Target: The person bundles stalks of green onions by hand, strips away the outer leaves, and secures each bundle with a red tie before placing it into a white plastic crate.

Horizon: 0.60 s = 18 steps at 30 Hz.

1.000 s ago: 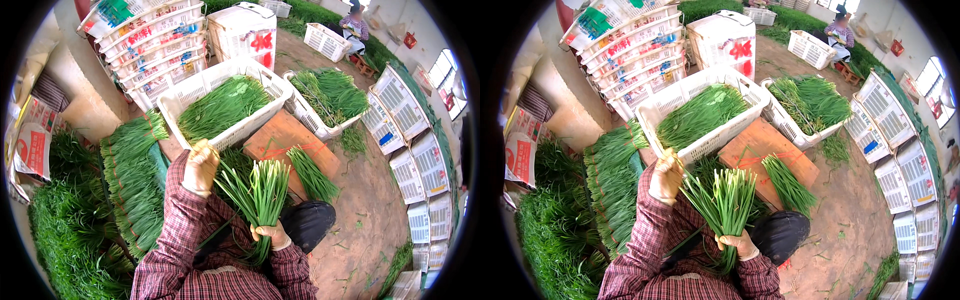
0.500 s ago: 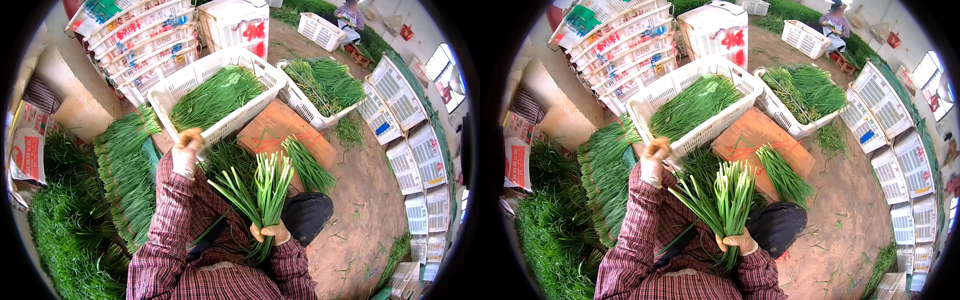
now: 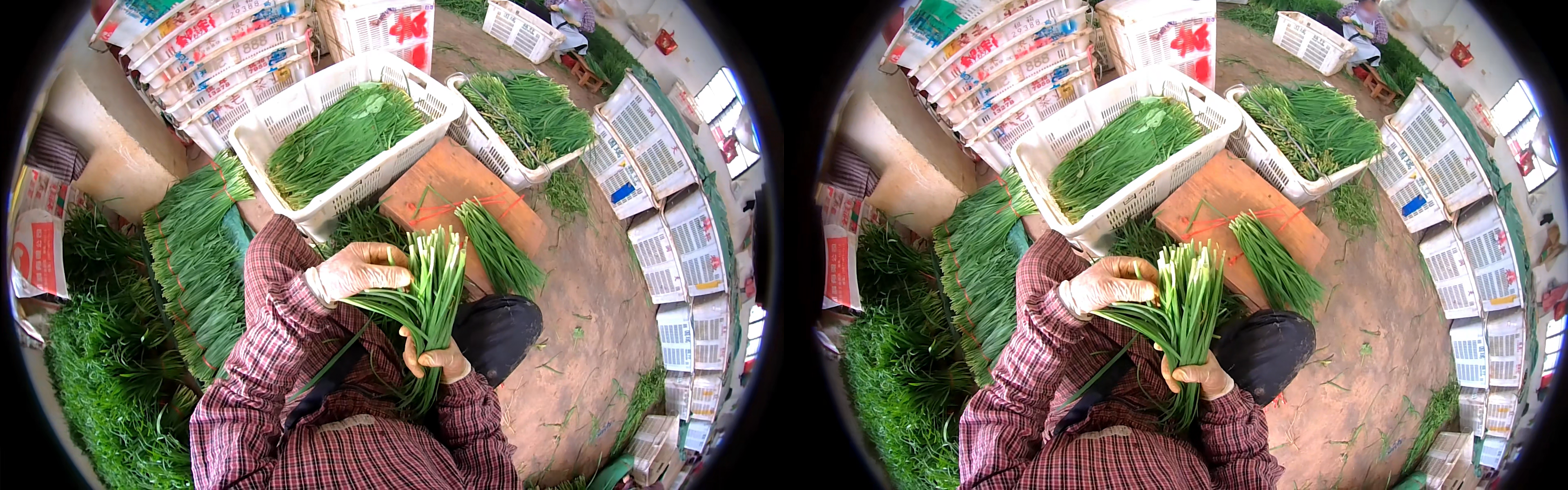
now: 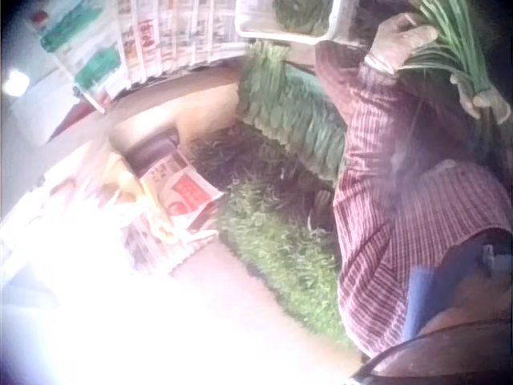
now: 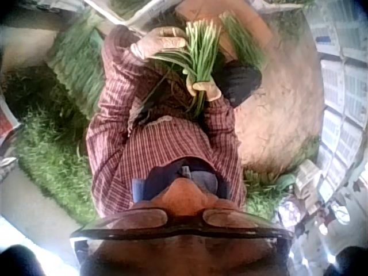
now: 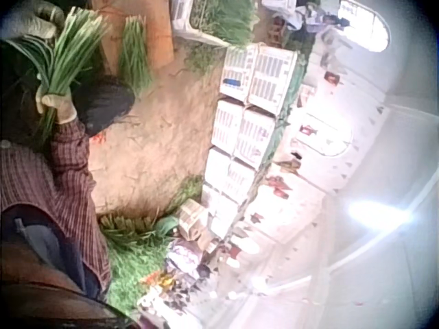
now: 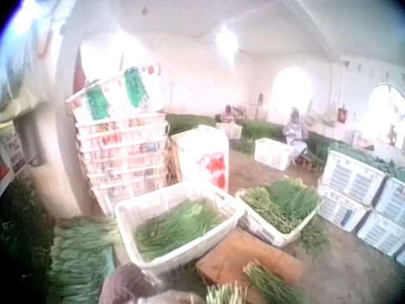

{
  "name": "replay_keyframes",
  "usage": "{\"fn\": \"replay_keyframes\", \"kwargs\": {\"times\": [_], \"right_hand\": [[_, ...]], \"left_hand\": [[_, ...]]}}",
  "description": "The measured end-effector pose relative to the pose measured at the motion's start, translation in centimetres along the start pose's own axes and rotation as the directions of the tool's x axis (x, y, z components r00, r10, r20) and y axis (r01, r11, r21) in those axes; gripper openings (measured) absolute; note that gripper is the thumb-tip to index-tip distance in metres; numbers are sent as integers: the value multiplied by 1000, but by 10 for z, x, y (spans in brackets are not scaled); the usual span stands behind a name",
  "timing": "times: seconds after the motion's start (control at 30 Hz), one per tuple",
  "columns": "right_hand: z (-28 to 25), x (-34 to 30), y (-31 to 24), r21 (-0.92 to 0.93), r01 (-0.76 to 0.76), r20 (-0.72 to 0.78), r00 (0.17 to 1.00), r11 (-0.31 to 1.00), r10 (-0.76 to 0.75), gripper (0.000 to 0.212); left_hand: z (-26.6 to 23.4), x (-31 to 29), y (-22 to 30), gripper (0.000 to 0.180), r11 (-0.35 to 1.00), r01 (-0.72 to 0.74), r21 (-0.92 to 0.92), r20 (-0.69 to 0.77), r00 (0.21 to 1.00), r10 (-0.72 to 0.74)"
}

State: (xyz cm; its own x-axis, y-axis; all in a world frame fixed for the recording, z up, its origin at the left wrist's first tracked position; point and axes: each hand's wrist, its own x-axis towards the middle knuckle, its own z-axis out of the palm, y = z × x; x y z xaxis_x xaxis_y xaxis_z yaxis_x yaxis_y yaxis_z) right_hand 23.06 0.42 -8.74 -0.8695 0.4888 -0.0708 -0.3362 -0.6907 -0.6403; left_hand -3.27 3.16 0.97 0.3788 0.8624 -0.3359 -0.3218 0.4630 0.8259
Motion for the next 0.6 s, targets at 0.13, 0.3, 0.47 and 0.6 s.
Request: {"fn": "replay_keyframes", "kwargs": {"times": [0.13,0.3,0.47,0.6], "right_hand": [[4,2,-3,-6,-14,-30,999,1000,14,67],[4,1,-4,-48,-25,-103,994,999,20,69],[8,0,-7,-43,-29,-161,987,999,22,66],[12,2,-5,-26,-61,-150,987,998,57,59]], "left_hand": [[-4,5,-5,14,998,-64,11,-50,997,65],[-11,0,-8,11,989,-81,125,-169,980,101],[-21,-16,-5,16,954,-287,86,-232,925,300],[-42,-27,-4,17,881,-473,-10,-314,838,446]]}}
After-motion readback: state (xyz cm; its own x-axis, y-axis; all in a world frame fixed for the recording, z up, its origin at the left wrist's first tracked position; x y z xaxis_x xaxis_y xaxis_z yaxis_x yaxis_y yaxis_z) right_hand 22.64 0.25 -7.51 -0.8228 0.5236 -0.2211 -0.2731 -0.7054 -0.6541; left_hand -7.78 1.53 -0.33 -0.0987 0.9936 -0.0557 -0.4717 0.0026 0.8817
